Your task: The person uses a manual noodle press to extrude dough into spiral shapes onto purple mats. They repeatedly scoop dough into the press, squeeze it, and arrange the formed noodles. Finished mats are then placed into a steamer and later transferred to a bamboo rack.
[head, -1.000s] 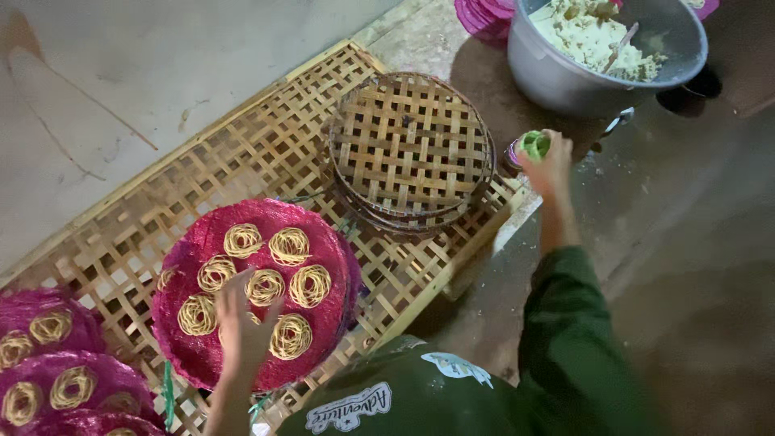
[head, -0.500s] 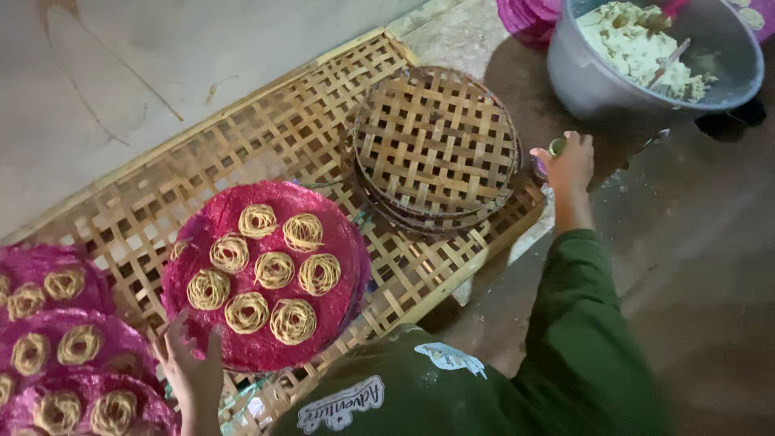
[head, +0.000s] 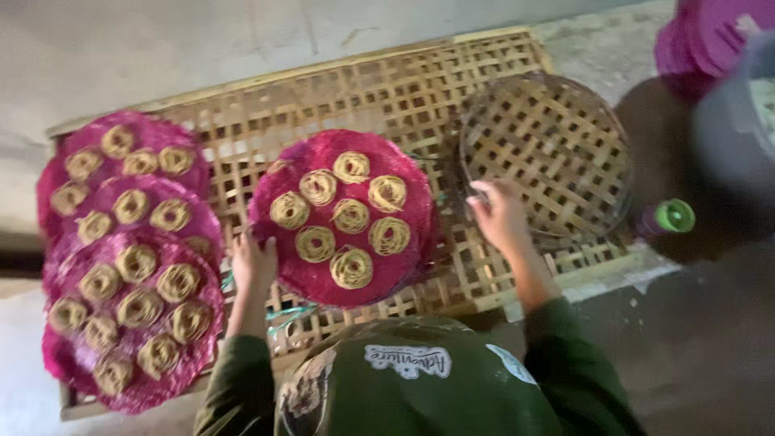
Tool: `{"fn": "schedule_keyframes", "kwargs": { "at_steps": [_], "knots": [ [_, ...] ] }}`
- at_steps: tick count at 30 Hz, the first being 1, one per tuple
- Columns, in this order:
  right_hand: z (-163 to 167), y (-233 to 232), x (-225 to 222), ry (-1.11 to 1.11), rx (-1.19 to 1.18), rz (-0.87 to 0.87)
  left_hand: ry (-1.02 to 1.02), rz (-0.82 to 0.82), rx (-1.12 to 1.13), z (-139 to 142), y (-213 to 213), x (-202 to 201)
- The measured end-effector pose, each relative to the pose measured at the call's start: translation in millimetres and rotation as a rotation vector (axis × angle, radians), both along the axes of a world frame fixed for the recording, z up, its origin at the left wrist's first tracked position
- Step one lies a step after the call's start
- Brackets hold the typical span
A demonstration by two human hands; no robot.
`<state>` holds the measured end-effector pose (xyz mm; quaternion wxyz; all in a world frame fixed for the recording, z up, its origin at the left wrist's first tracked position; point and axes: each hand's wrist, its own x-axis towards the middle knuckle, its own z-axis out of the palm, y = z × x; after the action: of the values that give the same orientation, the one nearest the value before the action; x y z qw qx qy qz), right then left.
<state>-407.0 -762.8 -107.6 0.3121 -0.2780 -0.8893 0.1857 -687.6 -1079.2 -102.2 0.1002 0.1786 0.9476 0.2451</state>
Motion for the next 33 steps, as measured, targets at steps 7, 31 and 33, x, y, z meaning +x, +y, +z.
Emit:
{"fn": "schedule_keyframes", "kwargs": {
  "at_steps": [7, 31, 33],
  "knots": [
    [0.2, -45.7, -107.8, -0.116, 0.089, -0.039, 0.276, 0.004, 0.165, -4.9, -10.7, -24.3],
    [88.7, -173.7, -266.2, 0.014, -0.058, 0.062, 0.04, -0.205, 0.55, 114.1, -63.9, -218.3],
    [99.9, -194.9, -314.3, 0.026, -0.183, 0.098, 0.115, -0.168, 0.529, 139.7, -88.3, -255.0]
  ]
}}
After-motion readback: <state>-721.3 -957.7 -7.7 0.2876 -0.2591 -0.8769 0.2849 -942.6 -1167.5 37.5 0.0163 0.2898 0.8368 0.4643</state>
